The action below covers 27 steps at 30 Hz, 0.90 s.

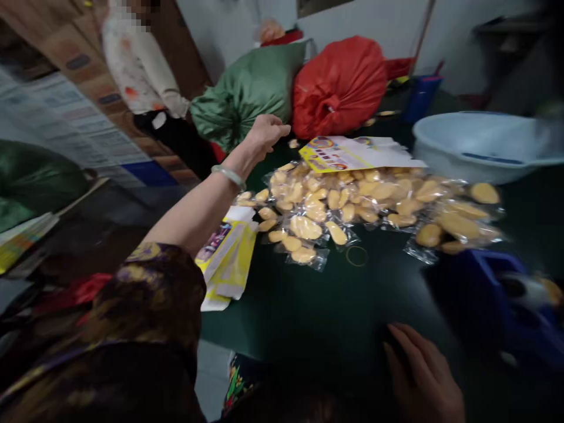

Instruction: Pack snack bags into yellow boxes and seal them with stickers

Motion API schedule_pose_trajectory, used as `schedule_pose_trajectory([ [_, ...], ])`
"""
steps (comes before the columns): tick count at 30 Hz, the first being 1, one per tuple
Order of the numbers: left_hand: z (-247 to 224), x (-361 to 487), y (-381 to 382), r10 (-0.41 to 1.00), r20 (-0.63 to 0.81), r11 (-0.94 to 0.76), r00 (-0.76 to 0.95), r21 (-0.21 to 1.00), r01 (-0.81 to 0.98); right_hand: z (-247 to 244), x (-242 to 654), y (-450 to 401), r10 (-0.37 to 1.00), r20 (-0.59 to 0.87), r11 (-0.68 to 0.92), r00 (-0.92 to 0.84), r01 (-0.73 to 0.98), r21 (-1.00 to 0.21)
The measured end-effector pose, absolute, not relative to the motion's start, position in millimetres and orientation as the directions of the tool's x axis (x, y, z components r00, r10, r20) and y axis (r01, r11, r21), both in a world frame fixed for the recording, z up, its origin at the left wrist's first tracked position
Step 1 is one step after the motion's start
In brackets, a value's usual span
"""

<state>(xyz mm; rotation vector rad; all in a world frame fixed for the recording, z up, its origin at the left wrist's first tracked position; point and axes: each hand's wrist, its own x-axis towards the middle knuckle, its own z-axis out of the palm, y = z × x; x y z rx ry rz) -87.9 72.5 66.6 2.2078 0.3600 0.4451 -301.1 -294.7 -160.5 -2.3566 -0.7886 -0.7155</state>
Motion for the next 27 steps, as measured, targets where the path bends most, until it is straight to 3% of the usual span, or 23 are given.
schedule_pose_trajectory([
  [2,66.8,-144.5,94.7,0.366,0.215,-0.763,0.905,0.627,0.159,-161.8,-300.4,-298.6,0.383,0.632,-0.683,0.674,0.667,-0.298],
  [4,58.6,-210.3,107.0,0.35,0.192,-0.894,0.917,0.362,0.265,-163.8,-298.5,-302.6,0.43,0.624,-0.683,0.652,0.687,-0.247],
  [6,40.5,-274.4,111.2,0.421,0.135,-0.905,0.897,0.125,0.406,-162.9,-294.6,-302.7,0.491,0.61,-0.667,0.621,0.719,-0.195],
  [8,16.0,-326.0,111.6,0.495,0.05,-0.869,0.868,-0.002,0.495,-153.6,-288.1,-292.8,0.522,0.612,-0.639,0.594,0.747,-0.18],
  [10,-7.8,-359.1,110.8,0.563,-0.016,-0.826,0.826,0.02,0.563,-132.4,-278.9,-267.4,0.514,0.637,-0.585,0.574,0.778,-0.229],
  [13,-31.6,-377.8,106.6,0.597,-0.034,-0.79,0.801,0.15,0.595,-83.5,-262.4,-197.4,0.532,0.686,-0.38,0.496,0.864,-0.331],
  [15,-39.0,-378.9,101.7,0.601,0.043,-0.791,0.798,0.173,0.587,-49.1,-252.6,-136.6,0.565,0.727,-0.188,0.39,0.919,-0.347],
  [17,-43.1,-378.3,96.2,0.583,0.153,-0.811,0.798,0.166,0.56,-21.4,-245.8,-76.1,0.686,0.646,-0.111,0.335,0.926,-0.362],
  [20,-48.3,-379.4,91.0,0.542,0.266,-0.84,0.797,0.183,0.511,-0.6,-241.3,-5.9,0.868,0.348,-0.275,0.353,0.927,-0.255],
  [23,-53.2,-381.8,91.7,0.544,0.294,-0.838,0.786,0.24,0.49,-1.6,-242.2,30.2,0.91,0.068,-0.403,0.41,0.91,-0.097],
  [27,-57.0,-384.2,95.2,0.526,0.304,-0.84,0.794,0.335,0.427,-5.3,-243.1,46.7,0.905,-0.005,-0.426,0.426,0.904,-0.047],
])
